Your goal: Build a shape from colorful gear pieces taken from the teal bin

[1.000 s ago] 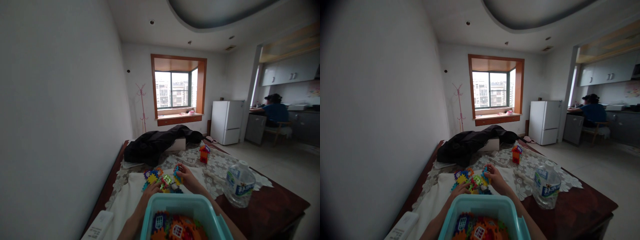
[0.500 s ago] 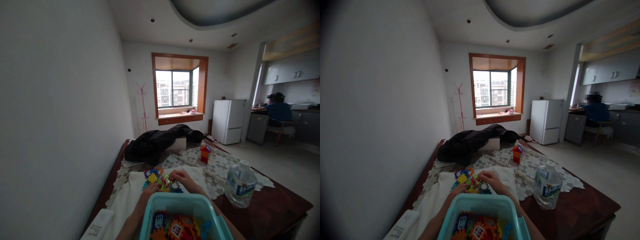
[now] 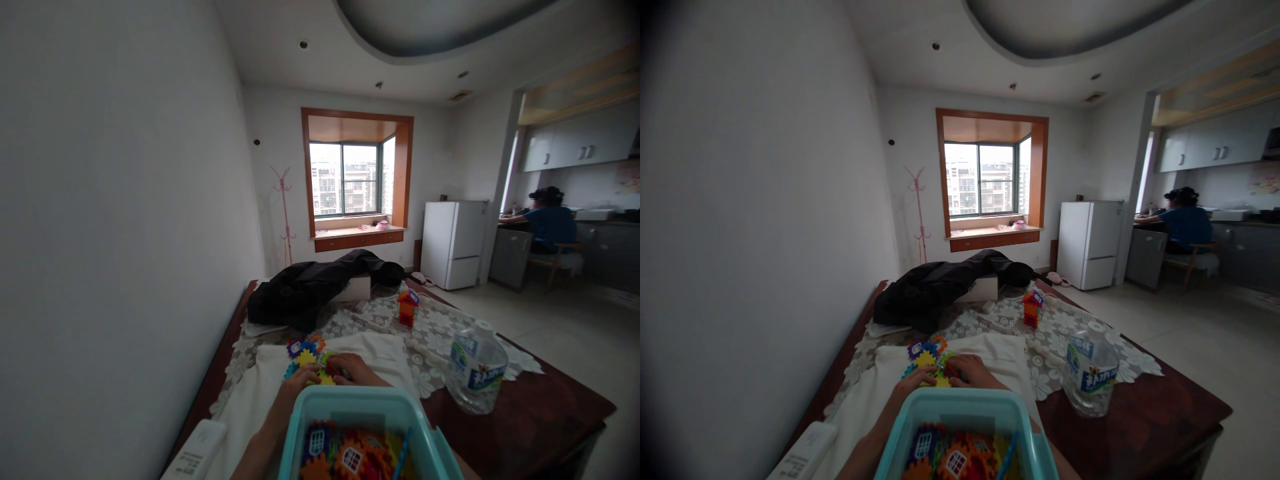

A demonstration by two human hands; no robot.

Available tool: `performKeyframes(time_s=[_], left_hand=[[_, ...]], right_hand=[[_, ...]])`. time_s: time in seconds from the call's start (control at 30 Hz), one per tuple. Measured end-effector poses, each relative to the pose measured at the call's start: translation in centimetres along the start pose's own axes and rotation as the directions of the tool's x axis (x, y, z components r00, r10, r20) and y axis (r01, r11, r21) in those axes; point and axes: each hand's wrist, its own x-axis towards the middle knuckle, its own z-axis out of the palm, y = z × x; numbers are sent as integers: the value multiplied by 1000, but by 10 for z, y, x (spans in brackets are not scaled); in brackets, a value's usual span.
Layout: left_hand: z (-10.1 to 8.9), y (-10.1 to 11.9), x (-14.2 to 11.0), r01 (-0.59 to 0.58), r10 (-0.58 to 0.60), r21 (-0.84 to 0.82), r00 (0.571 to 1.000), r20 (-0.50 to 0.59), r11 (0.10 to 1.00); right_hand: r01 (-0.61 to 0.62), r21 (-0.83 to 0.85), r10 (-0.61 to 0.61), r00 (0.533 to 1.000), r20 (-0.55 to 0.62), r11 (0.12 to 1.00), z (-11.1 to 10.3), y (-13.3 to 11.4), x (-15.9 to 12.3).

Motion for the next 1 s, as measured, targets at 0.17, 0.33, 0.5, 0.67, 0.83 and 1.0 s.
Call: performKeyframes(time_s=[0.17,0.33,0.5,0.67,0.83,1.0], left_hand=[[-1,5,-2,45,-49,-65,998,-51,997],[-2,13,-4,112,-124,-93,983,-134,989],[0,12,-4,90,-115,-141,978,-177,986],[2,9,-2,58,-134,-268,953,-273,962],[-1,7,1,57,-307,-556,878,-367,829],[-8,13,6,-68,-526,-923,805,-274,378]], right_hand=[[2,55,-4,999,38,998,1,-3,2],[24,-12,-24,1000,-1,1000,1,3,1],[5,-165,-11,999,-39,986,4,16,2],[-4,-316,-28,995,-99,949,3,20,1],[-47,-363,9,994,-106,930,3,27,-1],[-53,-352,31,997,-69,935,2,30,0]])
